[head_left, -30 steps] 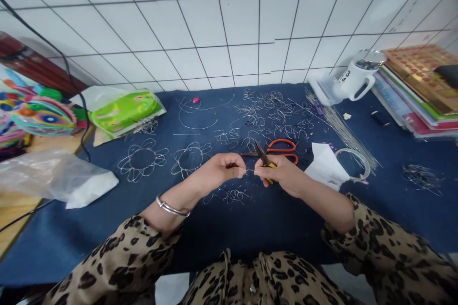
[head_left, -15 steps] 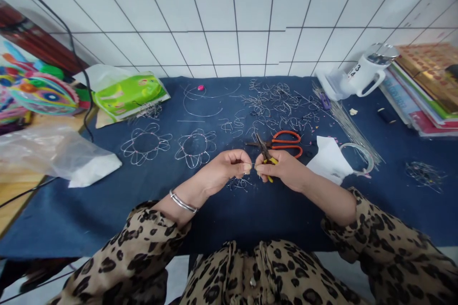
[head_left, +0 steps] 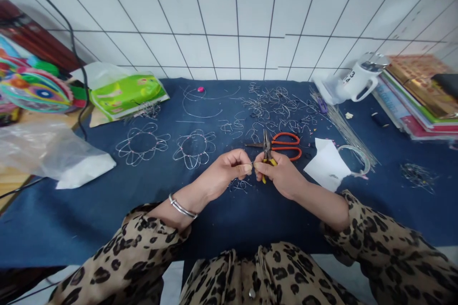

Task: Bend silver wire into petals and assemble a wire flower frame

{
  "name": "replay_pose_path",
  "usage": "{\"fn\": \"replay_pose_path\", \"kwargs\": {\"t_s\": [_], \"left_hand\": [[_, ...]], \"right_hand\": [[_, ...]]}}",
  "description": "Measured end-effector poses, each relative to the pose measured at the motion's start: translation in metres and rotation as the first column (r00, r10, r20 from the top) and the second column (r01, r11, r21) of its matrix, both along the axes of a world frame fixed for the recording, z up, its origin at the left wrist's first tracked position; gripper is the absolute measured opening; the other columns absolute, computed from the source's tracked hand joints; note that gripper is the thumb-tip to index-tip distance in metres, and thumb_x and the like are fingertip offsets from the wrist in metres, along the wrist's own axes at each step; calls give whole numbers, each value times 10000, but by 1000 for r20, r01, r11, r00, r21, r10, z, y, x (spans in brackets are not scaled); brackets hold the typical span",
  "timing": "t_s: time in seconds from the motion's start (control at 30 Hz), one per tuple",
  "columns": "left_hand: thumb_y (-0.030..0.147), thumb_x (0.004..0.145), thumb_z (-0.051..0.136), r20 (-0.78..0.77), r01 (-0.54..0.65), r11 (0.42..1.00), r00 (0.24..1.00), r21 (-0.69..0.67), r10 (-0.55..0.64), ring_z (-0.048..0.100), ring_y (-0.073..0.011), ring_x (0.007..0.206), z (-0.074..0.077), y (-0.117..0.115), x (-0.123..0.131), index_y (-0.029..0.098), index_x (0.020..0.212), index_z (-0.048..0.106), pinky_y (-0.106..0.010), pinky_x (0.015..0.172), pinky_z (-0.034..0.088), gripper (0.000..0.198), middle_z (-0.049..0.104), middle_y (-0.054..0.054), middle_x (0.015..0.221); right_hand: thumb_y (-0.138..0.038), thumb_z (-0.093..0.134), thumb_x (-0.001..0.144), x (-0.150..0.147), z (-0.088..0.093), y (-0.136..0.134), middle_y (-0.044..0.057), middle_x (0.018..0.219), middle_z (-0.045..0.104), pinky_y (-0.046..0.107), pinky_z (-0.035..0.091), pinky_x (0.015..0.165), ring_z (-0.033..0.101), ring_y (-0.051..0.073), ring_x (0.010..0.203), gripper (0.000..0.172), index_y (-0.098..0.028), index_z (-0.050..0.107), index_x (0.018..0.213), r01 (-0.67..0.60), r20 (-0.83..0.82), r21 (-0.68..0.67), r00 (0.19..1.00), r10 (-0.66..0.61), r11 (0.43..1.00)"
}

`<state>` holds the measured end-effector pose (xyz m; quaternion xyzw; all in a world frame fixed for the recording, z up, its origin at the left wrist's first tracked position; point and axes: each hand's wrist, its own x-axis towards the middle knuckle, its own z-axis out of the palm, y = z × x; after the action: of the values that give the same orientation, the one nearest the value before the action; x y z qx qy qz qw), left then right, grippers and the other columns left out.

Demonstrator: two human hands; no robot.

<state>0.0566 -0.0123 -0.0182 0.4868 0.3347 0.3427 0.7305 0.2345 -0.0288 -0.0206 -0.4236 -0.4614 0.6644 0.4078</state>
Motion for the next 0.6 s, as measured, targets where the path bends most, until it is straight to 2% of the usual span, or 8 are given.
{"fn": "replay_pose_path", "kwargs": {"t_s": [0.27,0.6], "left_hand": [[240,783,655,-5,-38,999,999,13,38,444,-68,565,-4,-5,5,140,741,522,-205,548,322,172,509,37,626],[240,825,606,26,-65,998,998,20,64,503,-80,597,-5,-9,15,143,749,500,-206,551,353,164,601,-2,683]], "right_hand": [[-305,632,780,-4,-2,-6,-44,600,524,250,371,570,496,107,573,142,-192,549,806,84,13,41,996,-84,996],[-294,602,796,-8,-7,-7,-46,590,517,252,374,577,491,105,563,116,-198,538,795,157,-14,17,988,-156,987]]}}
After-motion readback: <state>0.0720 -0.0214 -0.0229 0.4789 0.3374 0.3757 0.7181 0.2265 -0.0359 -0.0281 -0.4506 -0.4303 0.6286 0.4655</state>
